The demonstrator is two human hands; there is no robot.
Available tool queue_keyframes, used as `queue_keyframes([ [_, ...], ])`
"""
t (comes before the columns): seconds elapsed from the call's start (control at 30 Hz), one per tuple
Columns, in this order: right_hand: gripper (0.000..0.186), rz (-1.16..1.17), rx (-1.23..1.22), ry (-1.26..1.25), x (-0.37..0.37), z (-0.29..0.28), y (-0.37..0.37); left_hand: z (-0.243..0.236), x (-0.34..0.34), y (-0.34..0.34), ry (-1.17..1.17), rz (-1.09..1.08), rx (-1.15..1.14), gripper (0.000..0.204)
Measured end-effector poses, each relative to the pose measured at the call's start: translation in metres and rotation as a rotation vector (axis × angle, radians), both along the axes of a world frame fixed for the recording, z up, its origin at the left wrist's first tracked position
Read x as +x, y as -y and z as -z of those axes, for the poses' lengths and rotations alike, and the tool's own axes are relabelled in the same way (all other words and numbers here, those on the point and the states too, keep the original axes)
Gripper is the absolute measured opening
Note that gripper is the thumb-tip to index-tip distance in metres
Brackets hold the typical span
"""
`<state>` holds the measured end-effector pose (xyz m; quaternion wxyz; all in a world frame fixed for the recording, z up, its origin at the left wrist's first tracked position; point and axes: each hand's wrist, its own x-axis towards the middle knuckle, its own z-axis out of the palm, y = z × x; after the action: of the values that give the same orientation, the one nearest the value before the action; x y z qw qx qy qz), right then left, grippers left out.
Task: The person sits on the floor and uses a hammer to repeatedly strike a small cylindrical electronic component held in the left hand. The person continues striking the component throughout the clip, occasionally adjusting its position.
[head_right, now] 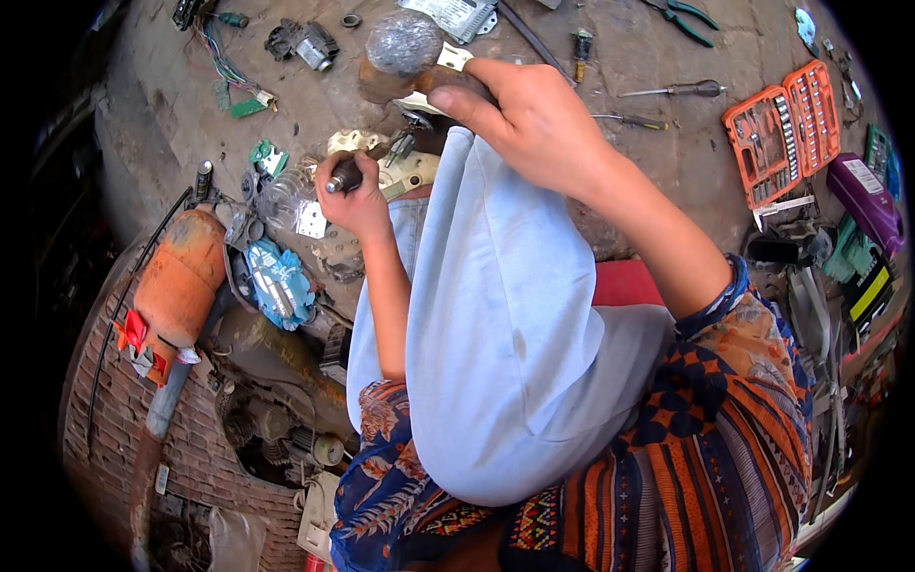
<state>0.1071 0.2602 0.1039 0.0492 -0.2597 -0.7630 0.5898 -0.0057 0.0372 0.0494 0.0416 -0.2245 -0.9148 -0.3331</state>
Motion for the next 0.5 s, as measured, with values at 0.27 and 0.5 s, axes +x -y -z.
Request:
queue_keyframes([
  [0.27,0.040,-0.189,0.049,-0.120,-0.010,-0.018,0.007,0.006,0.004,0.013,0.015,-0.068,0.129,0.019],
  [0.5,0.044,-0.659,0.248,-0.016,-0.050,-0.031,0.027,0.015,0.008,0.026,0.491,-0.139,0.582,0.015],
])
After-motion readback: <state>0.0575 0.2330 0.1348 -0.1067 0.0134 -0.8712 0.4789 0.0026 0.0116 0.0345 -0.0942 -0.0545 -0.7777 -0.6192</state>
